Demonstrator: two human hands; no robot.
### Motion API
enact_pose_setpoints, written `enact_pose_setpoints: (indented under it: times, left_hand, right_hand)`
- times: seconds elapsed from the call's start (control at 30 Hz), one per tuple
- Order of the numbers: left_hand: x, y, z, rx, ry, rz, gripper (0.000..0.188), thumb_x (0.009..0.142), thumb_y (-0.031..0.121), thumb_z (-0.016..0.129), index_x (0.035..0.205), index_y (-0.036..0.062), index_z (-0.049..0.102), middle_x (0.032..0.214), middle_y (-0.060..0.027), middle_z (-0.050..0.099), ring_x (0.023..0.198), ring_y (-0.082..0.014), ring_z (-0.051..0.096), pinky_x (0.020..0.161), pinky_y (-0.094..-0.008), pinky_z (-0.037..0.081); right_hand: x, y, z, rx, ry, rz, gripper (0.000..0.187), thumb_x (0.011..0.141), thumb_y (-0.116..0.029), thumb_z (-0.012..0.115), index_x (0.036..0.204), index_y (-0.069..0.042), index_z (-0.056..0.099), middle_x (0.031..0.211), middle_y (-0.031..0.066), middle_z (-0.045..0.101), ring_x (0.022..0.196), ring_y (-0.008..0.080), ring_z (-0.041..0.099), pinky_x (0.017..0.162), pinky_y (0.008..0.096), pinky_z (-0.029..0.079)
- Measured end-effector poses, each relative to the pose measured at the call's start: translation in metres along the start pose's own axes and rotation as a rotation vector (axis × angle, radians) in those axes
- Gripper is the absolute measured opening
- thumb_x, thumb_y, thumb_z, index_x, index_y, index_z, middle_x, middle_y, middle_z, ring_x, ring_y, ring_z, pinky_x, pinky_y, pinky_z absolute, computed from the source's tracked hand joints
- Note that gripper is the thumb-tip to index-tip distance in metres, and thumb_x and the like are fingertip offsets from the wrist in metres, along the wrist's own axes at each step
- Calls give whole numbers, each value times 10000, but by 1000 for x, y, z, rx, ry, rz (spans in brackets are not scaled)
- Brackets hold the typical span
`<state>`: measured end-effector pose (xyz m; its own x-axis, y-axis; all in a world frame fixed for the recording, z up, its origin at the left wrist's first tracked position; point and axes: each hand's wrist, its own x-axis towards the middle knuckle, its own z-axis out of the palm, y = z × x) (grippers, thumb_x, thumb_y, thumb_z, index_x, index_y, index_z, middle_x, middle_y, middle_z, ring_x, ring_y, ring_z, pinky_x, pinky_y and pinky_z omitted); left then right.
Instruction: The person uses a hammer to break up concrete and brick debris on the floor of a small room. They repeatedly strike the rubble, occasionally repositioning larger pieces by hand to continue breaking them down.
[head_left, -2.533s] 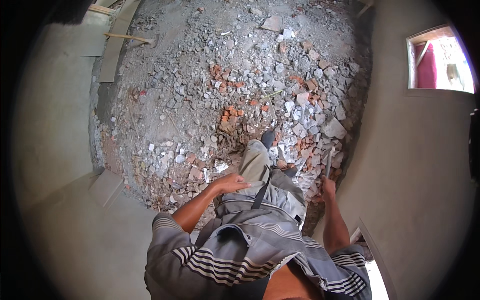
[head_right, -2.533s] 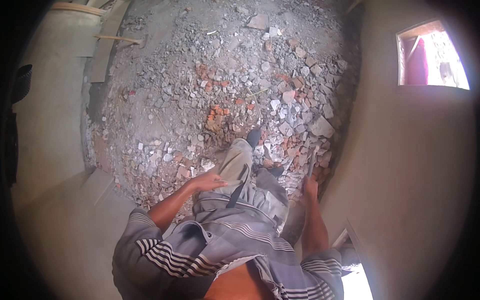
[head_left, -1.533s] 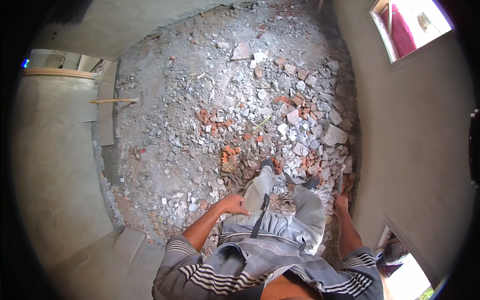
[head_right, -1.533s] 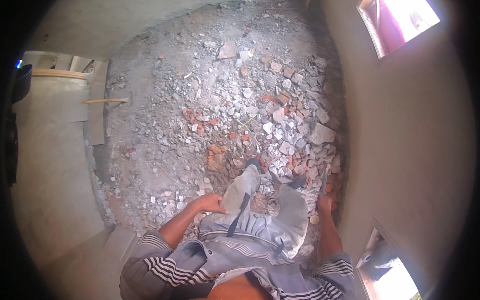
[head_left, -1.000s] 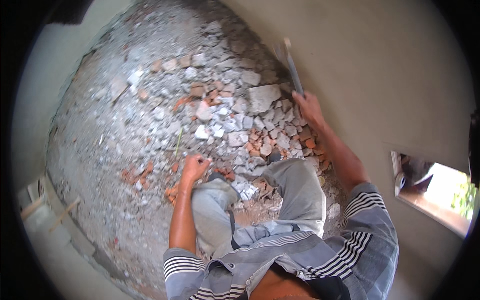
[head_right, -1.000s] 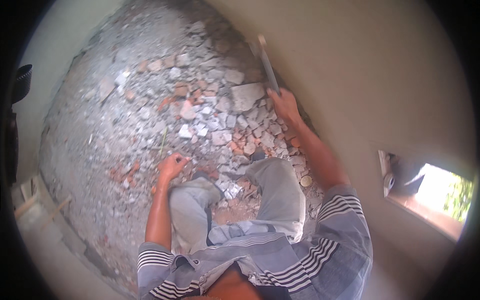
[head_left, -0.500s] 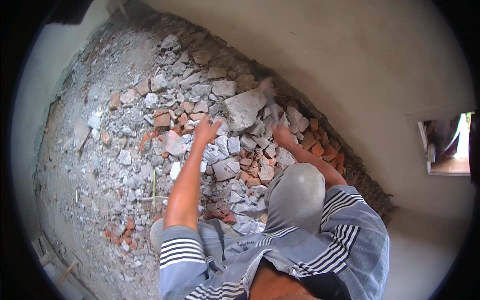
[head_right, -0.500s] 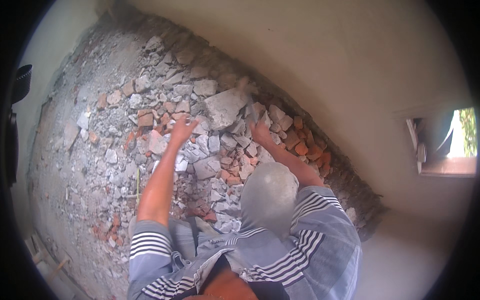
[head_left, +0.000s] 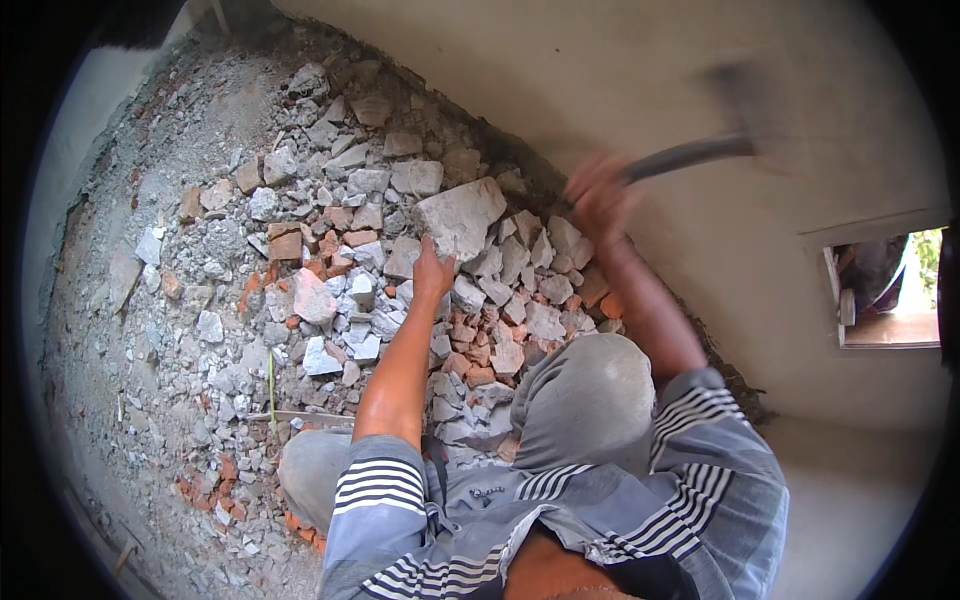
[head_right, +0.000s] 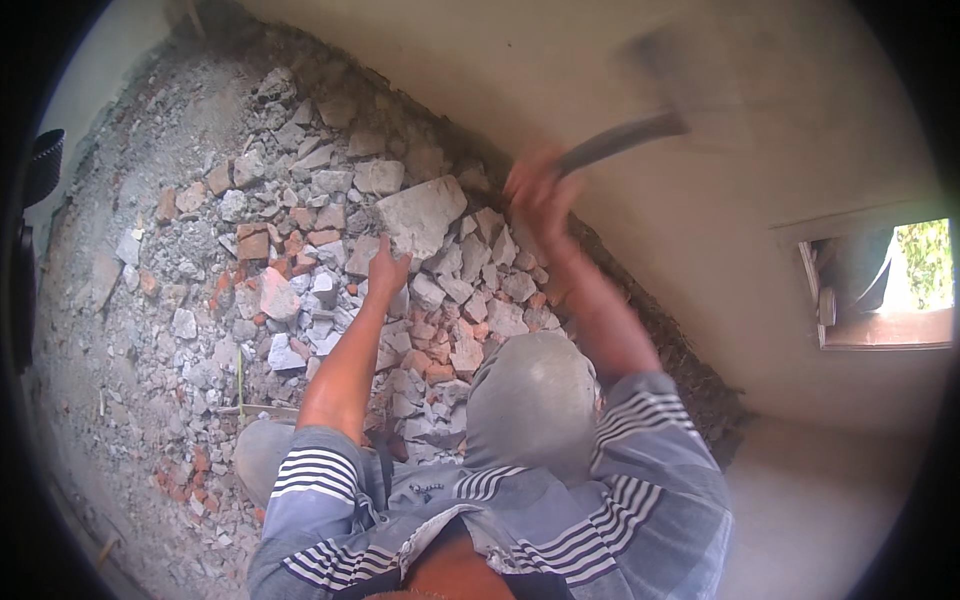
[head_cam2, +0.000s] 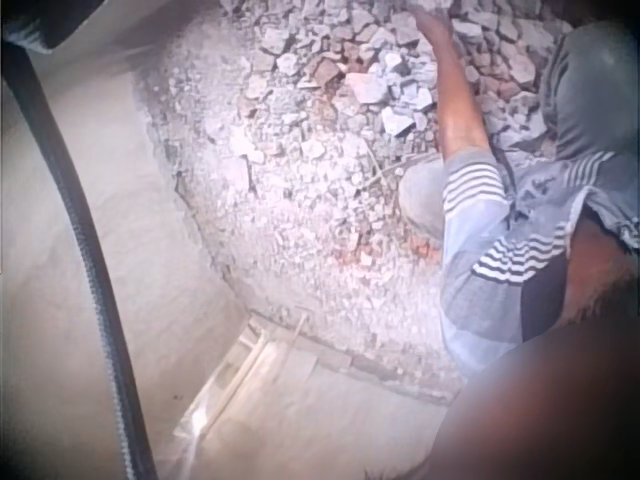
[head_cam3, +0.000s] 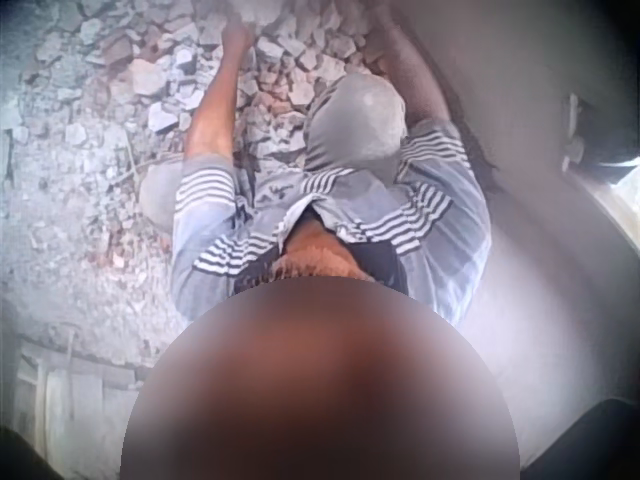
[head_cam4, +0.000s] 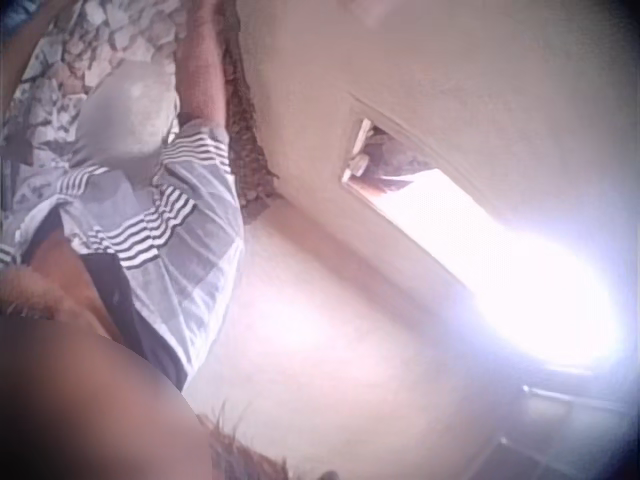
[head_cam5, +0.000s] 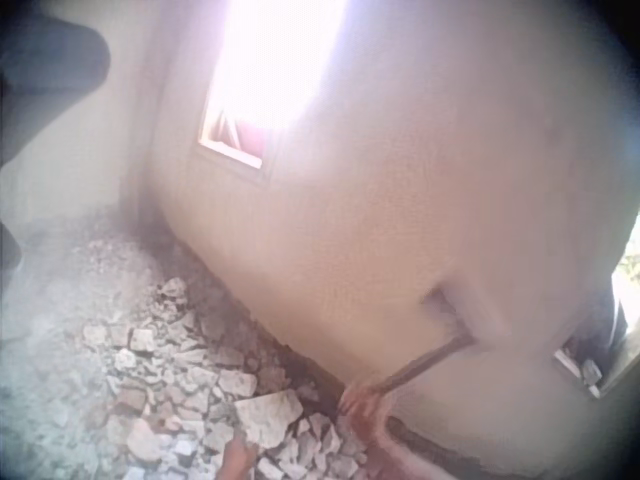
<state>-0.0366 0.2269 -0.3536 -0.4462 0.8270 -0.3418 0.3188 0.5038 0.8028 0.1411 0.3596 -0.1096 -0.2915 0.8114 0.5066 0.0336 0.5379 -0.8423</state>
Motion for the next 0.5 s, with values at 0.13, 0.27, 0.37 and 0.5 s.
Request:
enact_pose_setpoints:
  times: [0.13,0.27,0.37,0.5]
  left_hand:
    - [-1,-2,-2,71,-43,-29,845,846,255,707,1522,-33,289,1175,-352,628,1123,-489,605,979,-482,471]
    - [3,-9,-4,62,-15,54,839,869,220,692,1561,60,245,1285,-327,586,1171,-481,579,1000,-489,463]
    - [6,-17,-7,55,-67,49,842,875,259,669,1566,52,234,1320,-320,569,1212,-466,561,1036,-472,441]
    - [6,-21,-11,-57,-107,34,838,868,264,652,1548,-7,244,1349,-332,544,1268,-439,533,1067,-433,415]
  right_hand:
    - [-109,117,2,-958,-755,712,527,967,-404,547,1238,45,599,1133,327,642,1100,405,628,936,473,470]
    - [-71,97,-11,-662,-403,544,496,961,-464,573,966,25,656,752,203,669,721,361,661,676,468,498]
    - [12,15,-11,-331,-192,424,408,1026,-388,498,884,-33,640,677,87,592,624,224,599,561,391,457]
    - [33,-16,6,1240,-139,219,257,1032,-270,513,944,-69,646,753,69,625,652,150,604,556,302,479]
